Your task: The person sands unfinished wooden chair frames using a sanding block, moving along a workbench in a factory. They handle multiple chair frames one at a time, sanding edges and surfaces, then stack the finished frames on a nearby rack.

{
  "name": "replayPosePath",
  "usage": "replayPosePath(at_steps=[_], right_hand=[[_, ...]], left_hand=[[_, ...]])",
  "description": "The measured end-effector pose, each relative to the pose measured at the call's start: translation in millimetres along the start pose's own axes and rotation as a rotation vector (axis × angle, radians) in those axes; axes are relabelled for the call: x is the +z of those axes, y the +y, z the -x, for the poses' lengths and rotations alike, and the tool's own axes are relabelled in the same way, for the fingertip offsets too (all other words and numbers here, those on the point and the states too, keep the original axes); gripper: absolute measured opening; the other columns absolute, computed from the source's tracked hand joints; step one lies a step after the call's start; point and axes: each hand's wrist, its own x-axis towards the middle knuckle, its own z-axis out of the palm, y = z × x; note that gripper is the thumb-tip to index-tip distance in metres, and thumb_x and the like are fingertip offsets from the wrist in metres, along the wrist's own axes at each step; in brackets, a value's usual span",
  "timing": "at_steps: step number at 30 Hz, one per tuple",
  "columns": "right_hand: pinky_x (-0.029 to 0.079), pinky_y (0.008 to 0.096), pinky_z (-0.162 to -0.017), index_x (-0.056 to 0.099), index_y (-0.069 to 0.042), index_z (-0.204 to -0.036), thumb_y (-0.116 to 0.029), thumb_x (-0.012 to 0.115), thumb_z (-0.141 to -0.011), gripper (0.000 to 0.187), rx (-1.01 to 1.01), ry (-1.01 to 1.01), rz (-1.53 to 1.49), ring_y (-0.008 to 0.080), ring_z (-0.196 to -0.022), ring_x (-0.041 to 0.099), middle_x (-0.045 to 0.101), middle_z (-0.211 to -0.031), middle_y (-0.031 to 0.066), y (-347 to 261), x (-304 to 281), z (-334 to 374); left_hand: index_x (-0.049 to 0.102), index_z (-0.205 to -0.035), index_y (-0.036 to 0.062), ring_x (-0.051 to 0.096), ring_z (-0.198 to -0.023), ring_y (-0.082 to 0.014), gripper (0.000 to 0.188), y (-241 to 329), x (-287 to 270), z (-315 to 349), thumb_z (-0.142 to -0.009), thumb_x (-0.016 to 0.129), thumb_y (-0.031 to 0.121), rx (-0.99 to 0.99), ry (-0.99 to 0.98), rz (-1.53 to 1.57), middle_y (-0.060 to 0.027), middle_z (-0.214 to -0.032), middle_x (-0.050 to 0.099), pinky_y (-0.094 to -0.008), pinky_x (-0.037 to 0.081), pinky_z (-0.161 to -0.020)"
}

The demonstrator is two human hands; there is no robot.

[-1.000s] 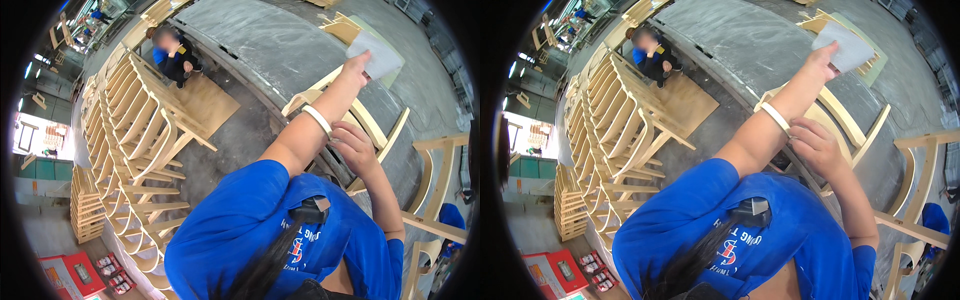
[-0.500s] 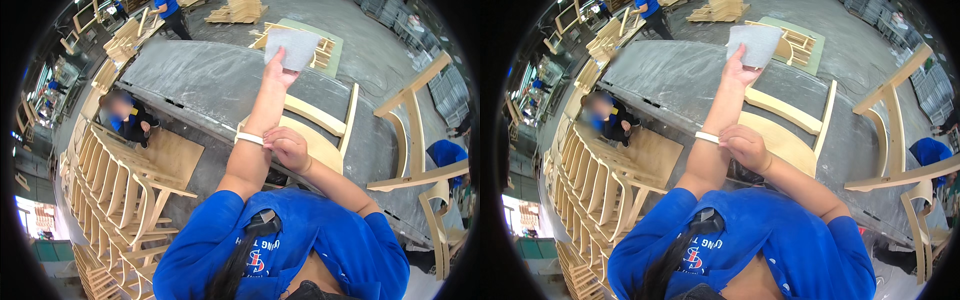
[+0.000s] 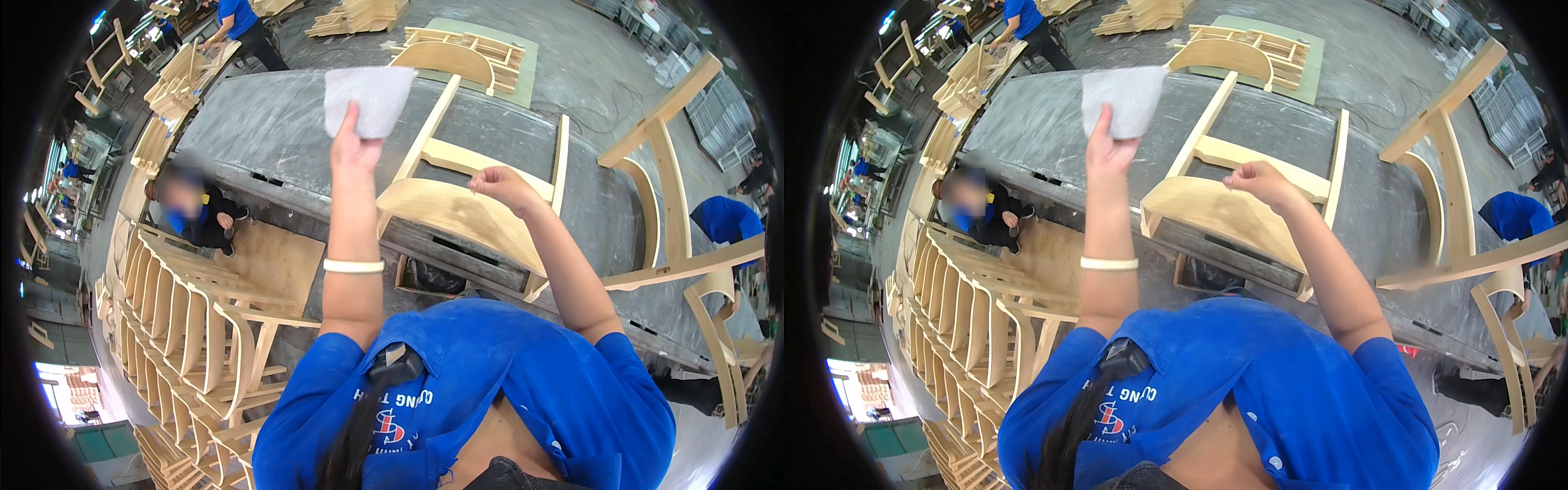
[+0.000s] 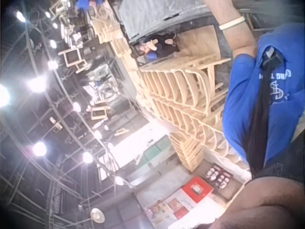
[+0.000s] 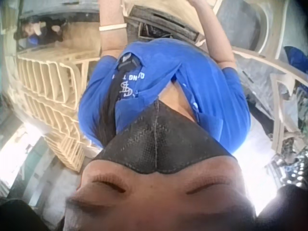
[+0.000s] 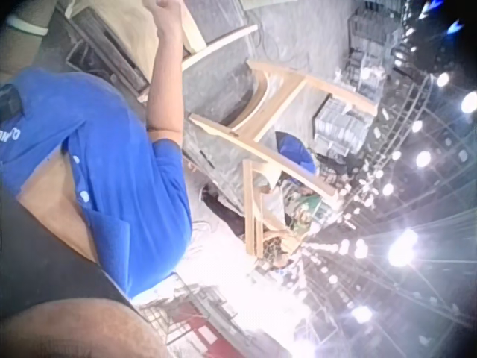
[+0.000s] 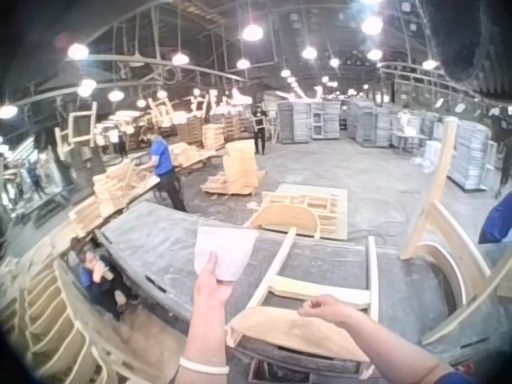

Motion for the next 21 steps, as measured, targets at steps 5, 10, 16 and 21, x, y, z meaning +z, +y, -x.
replayPosePath(at_steps=[5,10,16,21], right_hand=[[0.044,0.0298,-0.072,0.063,-0.006,-0.073,-0.029,0.074,-0.076,0.026,0.234,-0.071,0.323,0.0136,-0.077,0.056,0.062,-0.074,0.0043,47.5,2.0,-19.0],[0.045,0.0314,-0.069,0.064,-0.007,-0.074,-0.034,0.077,-0.069,0.03,0.227,-0.116,0.456,0.0163,-0.073,0.055,0.061,-0.07,0.006,59.0,7.3,-30.4],[0.045,0.0323,-0.068,0.063,-0.008,-0.075,-0.036,0.081,-0.064,0.035,0.096,-0.026,0.594,0.0179,-0.073,0.056,0.062,-0.075,0.0065,75.5,5.0,-37.2],[0.045,0.0332,-0.069,0.059,-0.007,-0.078,-0.035,0.081,-0.065,0.038,0.215,-0.051,0.394,0.018,-0.074,0.056,0.061,-0.075,0.006,83.8,-3.2,-46.6]], left_hand=[[0.039,-0.134,0.0113,0.045,-0.122,-0.0301,0.049,20.1,-23.4,40.9,-0.09,0.058,0.019,-0.011,0.083,-0.125,-0.0097,-0.132,0.047,-0.0501,0.037,-0.101],[0.04,-0.133,0.0101,0.045,-0.121,-0.0281,0.048,25.5,-33.1,62.4,-0.09,0.059,0.019,-0.038,0.125,-0.162,-0.0089,-0.132,0.046,-0.0482,0.04,-0.099],[0.035,-0.137,0.0117,0.04,-0.126,-0.0286,0.053,29.6,-36.3,70.3,-0.09,0.059,0.023,-0.05,0.131,-0.202,-0.0086,-0.136,0.042,-0.0477,0.034,-0.103],[0.036,-0.136,0.012,0.043,-0.124,-0.0288,0.054,31.2,-36.5,73.9,-0.089,0.06,0.023,-0.056,0.112,-0.221,-0.0085,-0.135,0.044,-0.048,0.037,-0.102]])
